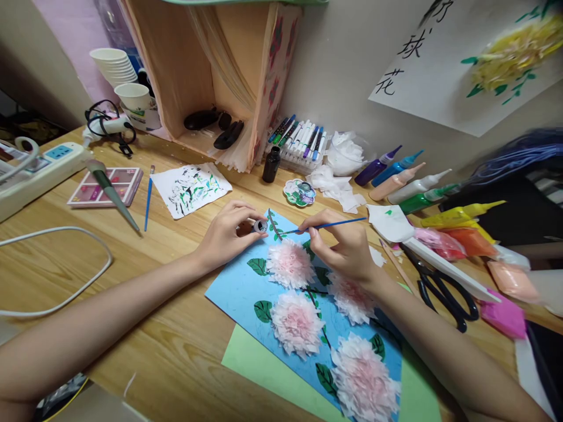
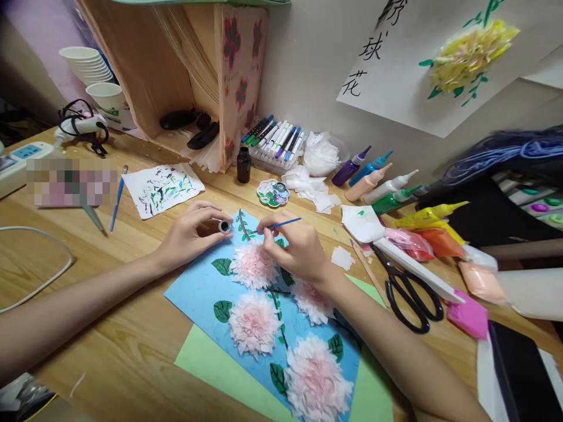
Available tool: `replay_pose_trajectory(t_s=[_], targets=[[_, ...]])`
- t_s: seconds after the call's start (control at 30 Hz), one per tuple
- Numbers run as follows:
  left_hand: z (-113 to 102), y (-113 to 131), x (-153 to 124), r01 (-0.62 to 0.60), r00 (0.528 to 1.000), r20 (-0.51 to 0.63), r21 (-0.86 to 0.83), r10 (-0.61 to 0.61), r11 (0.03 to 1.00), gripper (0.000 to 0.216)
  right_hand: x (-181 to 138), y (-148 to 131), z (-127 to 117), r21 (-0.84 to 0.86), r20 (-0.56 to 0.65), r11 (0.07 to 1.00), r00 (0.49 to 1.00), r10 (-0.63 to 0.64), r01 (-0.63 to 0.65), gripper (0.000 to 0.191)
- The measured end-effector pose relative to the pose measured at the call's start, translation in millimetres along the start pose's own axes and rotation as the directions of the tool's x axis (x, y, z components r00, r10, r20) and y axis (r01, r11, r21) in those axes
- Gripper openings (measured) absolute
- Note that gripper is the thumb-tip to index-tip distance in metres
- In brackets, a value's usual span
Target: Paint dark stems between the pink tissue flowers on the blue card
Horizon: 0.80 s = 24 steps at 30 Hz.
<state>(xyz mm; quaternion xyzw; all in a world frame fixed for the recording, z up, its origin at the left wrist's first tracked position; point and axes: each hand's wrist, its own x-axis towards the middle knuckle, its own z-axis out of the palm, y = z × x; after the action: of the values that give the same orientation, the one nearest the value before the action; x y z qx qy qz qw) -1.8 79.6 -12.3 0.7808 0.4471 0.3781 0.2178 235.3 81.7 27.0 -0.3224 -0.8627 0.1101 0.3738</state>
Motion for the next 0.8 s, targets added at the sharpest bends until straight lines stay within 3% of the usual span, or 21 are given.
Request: replay_pose_trajectory(t_s=[0.8], targets=[[-0.3,1.4,1.2,-0.001,1.0,0.007,0.006,0.001,1.0,0.023,-1.6,-0.2,-0.6,0.043,0.058,0.999,0.998,0.027,-0.03,0.015]])
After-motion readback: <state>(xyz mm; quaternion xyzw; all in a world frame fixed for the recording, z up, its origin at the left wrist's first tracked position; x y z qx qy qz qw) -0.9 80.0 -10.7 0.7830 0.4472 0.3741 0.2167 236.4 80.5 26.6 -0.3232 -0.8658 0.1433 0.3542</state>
